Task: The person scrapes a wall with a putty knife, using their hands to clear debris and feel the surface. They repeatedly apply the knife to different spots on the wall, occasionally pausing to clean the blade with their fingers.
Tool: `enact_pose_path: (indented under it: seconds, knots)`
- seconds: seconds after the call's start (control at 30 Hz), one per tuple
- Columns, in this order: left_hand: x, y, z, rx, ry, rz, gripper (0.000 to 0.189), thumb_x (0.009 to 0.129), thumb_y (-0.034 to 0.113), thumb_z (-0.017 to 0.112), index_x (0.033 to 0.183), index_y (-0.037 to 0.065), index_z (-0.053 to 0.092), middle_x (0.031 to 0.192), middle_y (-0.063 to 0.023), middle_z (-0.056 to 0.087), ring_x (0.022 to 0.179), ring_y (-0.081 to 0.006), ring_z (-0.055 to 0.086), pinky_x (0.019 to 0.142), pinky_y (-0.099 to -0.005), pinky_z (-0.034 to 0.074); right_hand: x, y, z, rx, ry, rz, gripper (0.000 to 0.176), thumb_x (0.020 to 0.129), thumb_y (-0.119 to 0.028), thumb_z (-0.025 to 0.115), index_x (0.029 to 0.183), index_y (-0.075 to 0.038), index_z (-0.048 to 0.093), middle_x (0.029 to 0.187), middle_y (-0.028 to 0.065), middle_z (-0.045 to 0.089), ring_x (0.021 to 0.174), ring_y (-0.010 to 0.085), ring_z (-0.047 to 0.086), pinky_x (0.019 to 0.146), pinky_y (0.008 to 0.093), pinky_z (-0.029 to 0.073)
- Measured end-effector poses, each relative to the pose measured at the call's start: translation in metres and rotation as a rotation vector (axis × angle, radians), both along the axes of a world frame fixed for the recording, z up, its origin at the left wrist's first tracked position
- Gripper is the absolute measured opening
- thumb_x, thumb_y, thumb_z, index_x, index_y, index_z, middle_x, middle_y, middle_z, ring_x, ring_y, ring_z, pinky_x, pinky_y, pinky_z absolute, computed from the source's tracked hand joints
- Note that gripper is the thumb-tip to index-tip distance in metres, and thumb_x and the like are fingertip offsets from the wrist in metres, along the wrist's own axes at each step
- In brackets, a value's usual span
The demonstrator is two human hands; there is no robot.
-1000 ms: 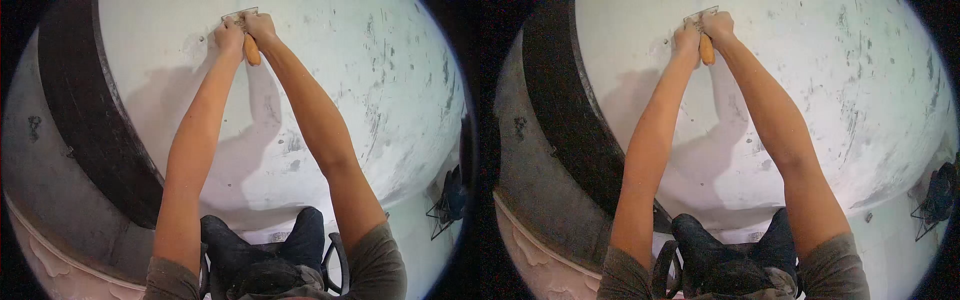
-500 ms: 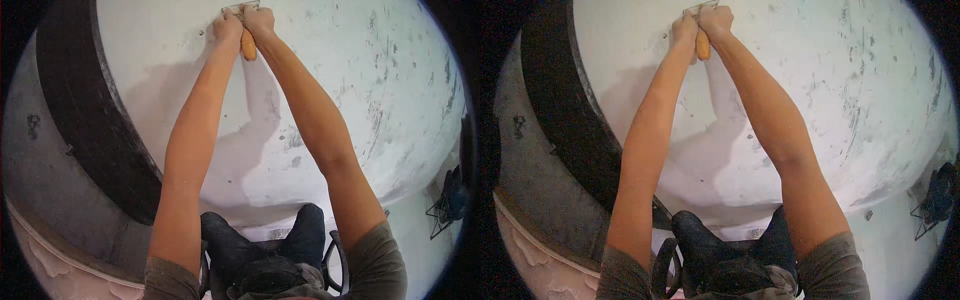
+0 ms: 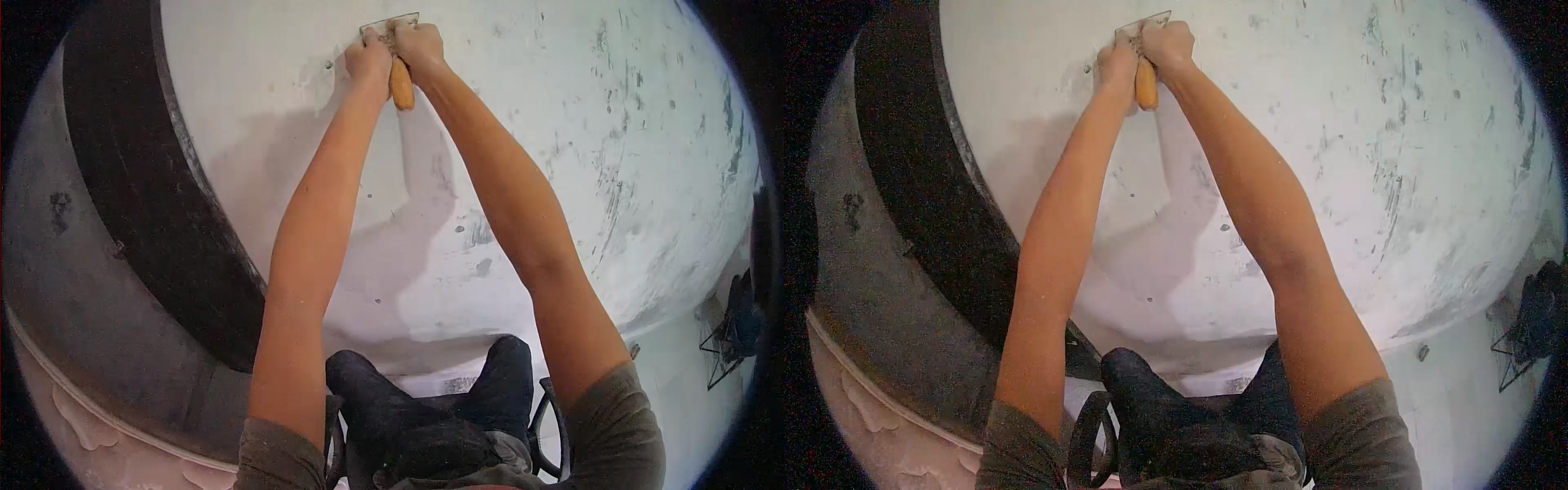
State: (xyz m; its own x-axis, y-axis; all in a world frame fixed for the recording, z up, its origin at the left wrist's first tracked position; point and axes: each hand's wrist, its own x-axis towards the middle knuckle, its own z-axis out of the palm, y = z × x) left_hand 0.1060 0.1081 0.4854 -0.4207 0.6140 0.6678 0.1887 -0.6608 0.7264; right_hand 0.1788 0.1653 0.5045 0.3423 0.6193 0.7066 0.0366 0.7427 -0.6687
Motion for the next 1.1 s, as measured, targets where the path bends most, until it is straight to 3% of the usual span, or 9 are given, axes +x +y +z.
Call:
enact_pose_path:
  seconds: [0.3,0.37,0.53,0.6,0.73,0.8,0.83,0.9,1.1]
  knots:
    - [-0.004,-0.001,0.008,-0.015,-0.033,-0.055,0.051,0.097,0.036,0.045,0.111,-0.01,0.061,0.112,-0.0264,0.063,0.102,-0.0376,0.062,0.087,-0.0429,0.048,-0.008,-0.012,0.003,0.022,0.0,-0.051,0.036,0.084,-0.023,0.06,0.09,0.012,0.066,0.086,0.0185,0.069,0.072,0.0222,0.065,0.065,0.0374,0.053]
    - [-0.004,0.001,0.01,0.001,0.009,-0.001,0.05,0.097,0.036,0.044,0.111,-0.01,0.061,0.113,-0.0263,0.063,0.102,-0.0377,0.062,0.088,-0.043,0.048,-0.008,-0.019,0.003,0.018,0.008,-0.053,0.041,0.08,-0.026,0.062,0.091,0.013,0.065,0.092,0.0297,0.067,0.09,0.0382,0.068,0.08,0.0404,0.053]
    - [-0.011,0.003,0.019,-0.095,0.177,0.175,0.057,0.094,0.044,0.044,0.114,-0.006,0.062,0.112,-0.018,0.065,0.098,-0.0322,0.063,0.088,-0.0431,0.047,-0.011,-0.004,0.012,0.038,-0.018,-0.106,0.04,0.082,-0.025,0.057,0.089,0.014,0.065,0.089,0.0306,0.067,0.086,0.0363,0.069,0.072,0.042,0.053]
    - [-0.005,-0.008,0.018,-0.118,0.049,-0.023,0.059,0.093,0.045,0.044,0.112,-0.008,0.063,0.11,-0.0199,0.065,0.098,-0.0319,0.063,0.088,-0.042,0.047,-0.012,-0.005,0.007,0.043,-0.001,-0.068,0.039,0.082,-0.024,0.057,0.089,0.013,0.065,0.087,0.0304,0.067,0.086,0.0353,0.069,0.072,0.0421,0.053]
    - [-0.009,0.005,0.015,-0.041,0.054,0.08,0.05,0.097,0.035,0.044,0.11,-0.009,0.062,0.114,-0.027,0.063,0.104,-0.0393,0.061,0.089,-0.0432,0.047,-0.008,-0.002,0.012,0.027,-0.004,0.011,0.041,0.08,-0.026,0.062,0.09,0.013,0.065,0.092,0.0303,0.067,0.09,0.0383,0.068,0.08,0.0405,0.053]
    - [-0.006,0.001,0.004,0.032,0.036,-0.024,0.05,0.097,0.035,0.044,0.109,-0.01,0.062,0.114,-0.0276,0.063,0.105,-0.0408,0.061,0.091,-0.0439,0.047,-0.006,-0.016,0.0,-0.018,0.033,0.076,0.039,0.081,-0.026,0.065,0.093,0.011,0.067,0.093,0.023,0.069,0.08,0.0265,0.068,0.072,0.038,0.053]
    - [-0.008,0.013,0.004,0.04,0.037,-0.031,0.05,0.097,0.035,0.044,0.109,-0.01,0.062,0.114,-0.0276,0.063,0.105,-0.0408,0.061,0.091,-0.0439,0.047,-0.005,-0.019,-0.001,-0.01,0.034,0.069,0.039,0.081,-0.026,0.065,0.093,0.011,0.067,0.093,0.023,0.069,0.08,0.0265,0.068,0.072,0.038,0.053]
    - [-0.01,0.022,0.008,0.069,0.069,0.003,0.052,0.096,0.036,0.043,0.108,-0.01,0.063,0.113,-0.0282,0.063,0.106,-0.0414,0.06,0.092,-0.0445,0.046,-0.007,-0.026,0.0,-0.002,0.004,-0.089,0.041,0.081,-0.028,0.062,0.085,0.012,0.066,0.09,0.0302,0.067,0.088,0.0379,0.068,0.078,0.0404,0.053]
    - [-0.01,0.011,0.026,0.009,0.14,0.161,0.053,0.095,0.038,0.043,0.109,-0.009,0.063,0.114,-0.029,0.062,0.108,-0.0405,0.059,0.094,-0.0433,0.046,-0.014,-0.042,0.011,-0.036,0.039,-0.182,0.04,0.079,-0.025,0.063,0.093,0.013,0.065,0.098,0.0291,0.067,0.088,0.0371,0.068,0.08,0.04,0.053]
